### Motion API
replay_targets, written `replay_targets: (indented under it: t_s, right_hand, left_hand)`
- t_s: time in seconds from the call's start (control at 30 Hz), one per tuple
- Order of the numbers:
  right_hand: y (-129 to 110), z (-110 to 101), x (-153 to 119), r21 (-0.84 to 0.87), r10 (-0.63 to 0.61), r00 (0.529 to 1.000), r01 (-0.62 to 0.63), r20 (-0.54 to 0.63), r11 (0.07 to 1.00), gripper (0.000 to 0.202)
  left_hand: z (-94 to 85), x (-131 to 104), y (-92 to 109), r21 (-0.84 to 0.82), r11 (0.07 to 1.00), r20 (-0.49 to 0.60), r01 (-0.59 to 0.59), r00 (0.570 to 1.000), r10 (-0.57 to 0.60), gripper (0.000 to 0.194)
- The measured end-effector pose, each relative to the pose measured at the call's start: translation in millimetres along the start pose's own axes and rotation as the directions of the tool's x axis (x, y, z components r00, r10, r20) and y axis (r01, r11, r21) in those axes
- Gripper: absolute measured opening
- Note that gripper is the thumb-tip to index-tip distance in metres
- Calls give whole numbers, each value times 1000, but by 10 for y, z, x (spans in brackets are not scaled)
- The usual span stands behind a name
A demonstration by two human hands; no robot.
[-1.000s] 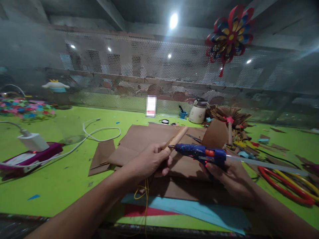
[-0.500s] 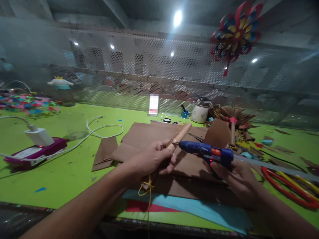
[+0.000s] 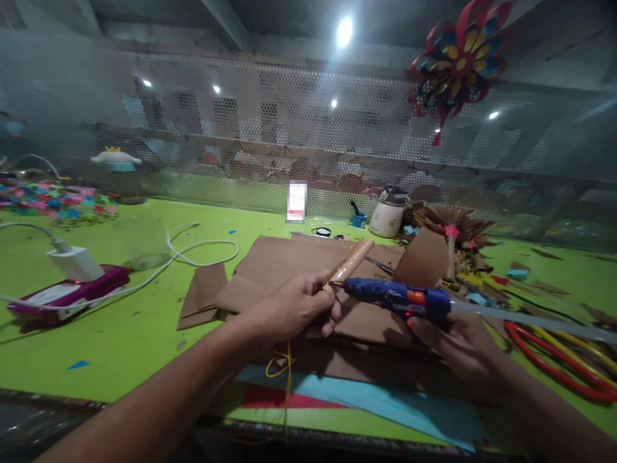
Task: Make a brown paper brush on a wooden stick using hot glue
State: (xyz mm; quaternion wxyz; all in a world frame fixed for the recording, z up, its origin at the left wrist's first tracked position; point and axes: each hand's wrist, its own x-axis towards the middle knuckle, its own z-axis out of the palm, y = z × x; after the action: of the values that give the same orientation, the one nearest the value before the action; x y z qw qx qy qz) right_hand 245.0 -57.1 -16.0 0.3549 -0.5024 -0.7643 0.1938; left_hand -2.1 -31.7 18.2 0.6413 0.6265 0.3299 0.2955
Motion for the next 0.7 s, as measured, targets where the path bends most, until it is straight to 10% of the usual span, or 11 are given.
replay_targets:
  t_s: [0.7]
  right_hand:
    - [-36, -36, 1, 62, 25, 995, -31, 96, 998, 38]
  left_hand:
    - [-6, 20, -36, 127, 992, -18, -21, 1000, 23, 23]
